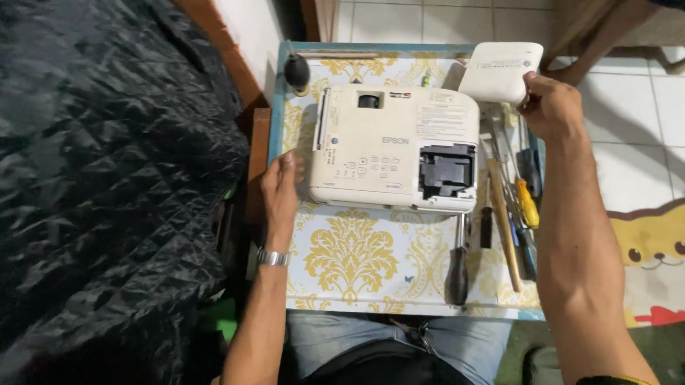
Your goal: A person disassembles an Epson projector by removing screws with a screwdriver and prying off the outer casing.
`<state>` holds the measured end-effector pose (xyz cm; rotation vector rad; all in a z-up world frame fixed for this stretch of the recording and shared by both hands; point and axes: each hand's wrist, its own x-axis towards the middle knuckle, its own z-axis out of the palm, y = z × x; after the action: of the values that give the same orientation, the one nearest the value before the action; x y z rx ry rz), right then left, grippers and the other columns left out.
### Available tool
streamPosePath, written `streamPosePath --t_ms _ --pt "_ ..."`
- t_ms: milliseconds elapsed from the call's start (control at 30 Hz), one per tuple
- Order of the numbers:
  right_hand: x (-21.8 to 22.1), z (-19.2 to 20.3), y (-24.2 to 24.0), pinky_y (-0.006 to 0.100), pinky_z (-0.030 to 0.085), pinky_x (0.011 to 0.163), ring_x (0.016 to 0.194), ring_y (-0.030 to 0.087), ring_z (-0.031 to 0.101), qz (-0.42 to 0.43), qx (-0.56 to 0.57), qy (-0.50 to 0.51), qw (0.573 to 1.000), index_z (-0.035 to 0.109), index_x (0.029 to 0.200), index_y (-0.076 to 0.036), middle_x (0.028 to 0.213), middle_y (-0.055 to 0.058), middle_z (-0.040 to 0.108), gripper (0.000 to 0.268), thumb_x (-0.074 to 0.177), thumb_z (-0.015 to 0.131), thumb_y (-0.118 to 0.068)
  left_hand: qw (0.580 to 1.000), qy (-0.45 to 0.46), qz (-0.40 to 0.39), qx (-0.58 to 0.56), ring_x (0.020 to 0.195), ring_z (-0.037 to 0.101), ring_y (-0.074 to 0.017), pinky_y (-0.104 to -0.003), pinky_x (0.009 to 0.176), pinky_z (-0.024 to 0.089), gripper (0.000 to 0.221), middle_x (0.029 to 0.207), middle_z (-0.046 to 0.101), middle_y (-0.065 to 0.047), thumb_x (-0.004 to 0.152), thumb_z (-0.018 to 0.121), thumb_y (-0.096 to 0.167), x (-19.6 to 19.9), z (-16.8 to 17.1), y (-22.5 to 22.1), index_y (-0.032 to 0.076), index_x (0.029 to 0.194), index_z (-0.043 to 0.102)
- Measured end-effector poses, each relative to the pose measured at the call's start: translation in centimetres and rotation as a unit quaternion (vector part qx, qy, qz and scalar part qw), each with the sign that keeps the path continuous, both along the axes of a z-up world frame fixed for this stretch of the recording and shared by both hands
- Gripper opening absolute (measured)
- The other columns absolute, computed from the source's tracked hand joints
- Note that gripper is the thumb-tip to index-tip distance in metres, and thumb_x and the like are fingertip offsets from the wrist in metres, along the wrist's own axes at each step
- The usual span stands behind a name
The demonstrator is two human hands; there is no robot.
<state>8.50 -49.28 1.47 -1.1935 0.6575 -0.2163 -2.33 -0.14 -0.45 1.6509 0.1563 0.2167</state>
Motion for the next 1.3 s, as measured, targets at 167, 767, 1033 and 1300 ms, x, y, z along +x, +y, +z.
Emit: streamPosePath --t_ms 167,767,1033,1300 --pt "-2.2 1.3 -0.6 0.026 0.053 0.06 0.082 0.016 0.072 -0.032 0.022 -0.004 0.999 0.074 0.11 0.001 0.098 0.005 0.077 0.022 0.089 0.074 -0.007 1.0 -0.001 0.022 -0.016 0.098 0.07 -0.0157 -0.027 0.077 0.058 0.045 0.108 0.075 -0.008 0.102 0.052 0.04 -1.7 1.4 -0.8 0.006 0.126 0.07" --pt "-18.3 2.4 9.8 0.032 0.057 0.083 0.085 0.015 0.069 0.036 0.067 -0.065 0.995 0.066 0.111 -0.012 0.091 0.003 0.07 0.017 0.1 0.071 -0.023 0.982 -0.129 0.054 0.128 0.083 0.066 -0.0195 -0.037 0.085 0.053 0.026 0.085 0.07 -0.006 0.093 0.081 0.023 -6.3 2.5 -7.2 0.011 0.115 0.076" --pt "-18.4 -2.9 9.7 0.034 0.055 0.083 0.095 0.02 0.066 0.078 0.033 -0.04 0.996 0.065 0.127 0.001 0.105 0.009 0.069 0.032 0.101 0.07 -0.018 0.895 -0.29 -0.154 0.301 0.121 0.062 -0.0268 -0.048 0.113 0.038 0.041 0.121 0.069 -0.007 0.091 0.08 0.032 -5.5 1.1 -13.0 0.013 0.127 0.071" --pt "-19.4 1.2 11.3 0.028 0.051 0.072 0.091 0.017 0.067 0.071 -0.007 0.002 0.997 0.072 0.119 -0.004 0.098 0.006 0.069 0.028 0.095 0.076 -0.018 0.869 -0.261 -0.228 0.353 0.138 0.054 -0.0322 -0.063 0.122 0.021 0.047 0.143 0.061 -0.015 0.093 0.076 0.028 -6.1 2.6 -15.6 0.007 0.134 0.067"
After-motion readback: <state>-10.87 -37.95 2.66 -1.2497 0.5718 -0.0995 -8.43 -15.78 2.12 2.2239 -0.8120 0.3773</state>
